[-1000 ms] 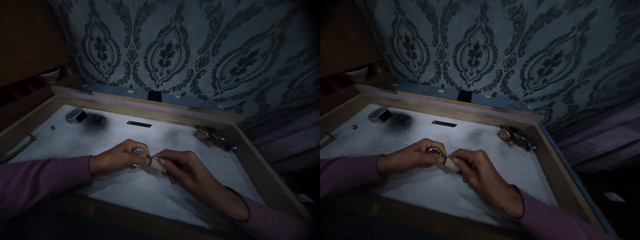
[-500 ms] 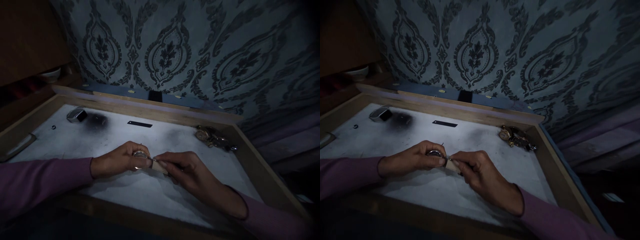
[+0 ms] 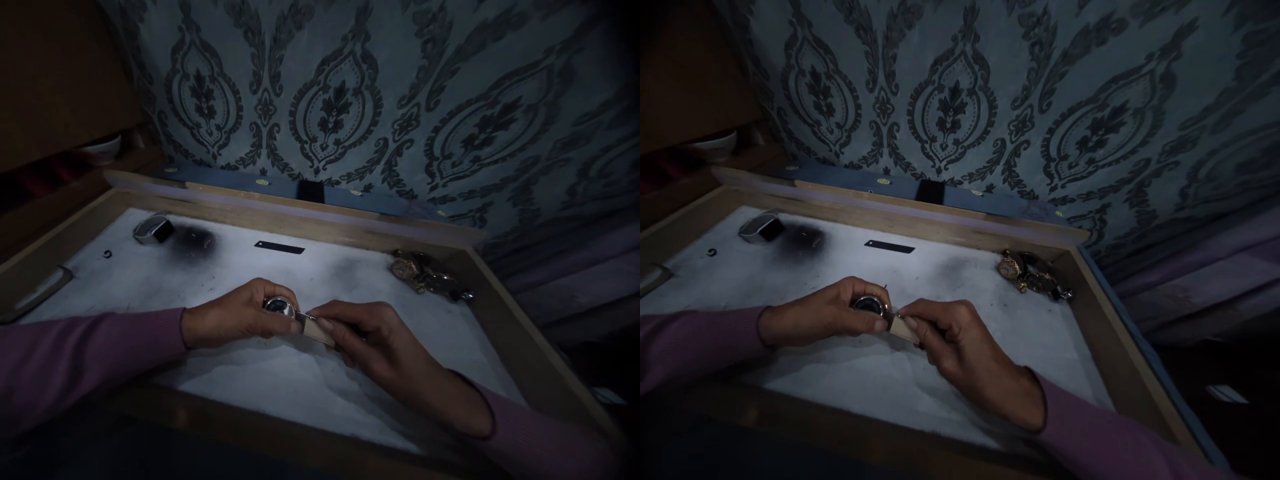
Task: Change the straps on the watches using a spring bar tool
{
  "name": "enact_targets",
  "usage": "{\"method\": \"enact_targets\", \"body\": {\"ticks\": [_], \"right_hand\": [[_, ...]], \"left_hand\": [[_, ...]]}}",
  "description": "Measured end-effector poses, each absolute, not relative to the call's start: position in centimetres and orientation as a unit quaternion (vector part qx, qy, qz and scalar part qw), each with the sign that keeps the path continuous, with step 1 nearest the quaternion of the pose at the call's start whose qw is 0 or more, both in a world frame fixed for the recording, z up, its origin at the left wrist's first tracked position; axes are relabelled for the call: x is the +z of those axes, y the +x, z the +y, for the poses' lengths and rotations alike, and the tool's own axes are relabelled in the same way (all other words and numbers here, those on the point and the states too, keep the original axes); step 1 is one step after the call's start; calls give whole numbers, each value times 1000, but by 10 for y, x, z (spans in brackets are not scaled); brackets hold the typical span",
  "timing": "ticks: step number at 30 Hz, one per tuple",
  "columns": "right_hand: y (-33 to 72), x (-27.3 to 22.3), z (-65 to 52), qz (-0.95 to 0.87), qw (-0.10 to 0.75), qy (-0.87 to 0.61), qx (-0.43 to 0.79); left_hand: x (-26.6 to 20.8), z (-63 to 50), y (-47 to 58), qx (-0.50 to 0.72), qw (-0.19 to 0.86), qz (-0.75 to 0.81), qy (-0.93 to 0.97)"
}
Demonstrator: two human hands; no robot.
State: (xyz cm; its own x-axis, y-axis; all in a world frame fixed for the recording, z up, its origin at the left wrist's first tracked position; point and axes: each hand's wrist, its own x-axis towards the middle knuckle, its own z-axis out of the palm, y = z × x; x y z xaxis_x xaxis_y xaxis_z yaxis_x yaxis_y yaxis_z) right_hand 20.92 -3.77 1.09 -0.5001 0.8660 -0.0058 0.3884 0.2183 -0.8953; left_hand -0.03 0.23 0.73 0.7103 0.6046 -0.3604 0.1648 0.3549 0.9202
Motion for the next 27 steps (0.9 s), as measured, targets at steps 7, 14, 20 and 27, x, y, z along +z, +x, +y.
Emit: {"method": "enact_targets", "body": {"ticks": [7,14,20,27], "right_hand": [[209,9,-38,-745,277,-424,433],[210,10,-38,-763,286,-410,409],[210,10,-38,-743,279,-421,439],[209,10,-35,-707,277,-432,486]], "left_hand": [[7,3,0,153,762,338,531],[8,4,0,157,767,330,527],[7,4,0,153,771,326,525],[6,5,0,155,753,349,536]]}}
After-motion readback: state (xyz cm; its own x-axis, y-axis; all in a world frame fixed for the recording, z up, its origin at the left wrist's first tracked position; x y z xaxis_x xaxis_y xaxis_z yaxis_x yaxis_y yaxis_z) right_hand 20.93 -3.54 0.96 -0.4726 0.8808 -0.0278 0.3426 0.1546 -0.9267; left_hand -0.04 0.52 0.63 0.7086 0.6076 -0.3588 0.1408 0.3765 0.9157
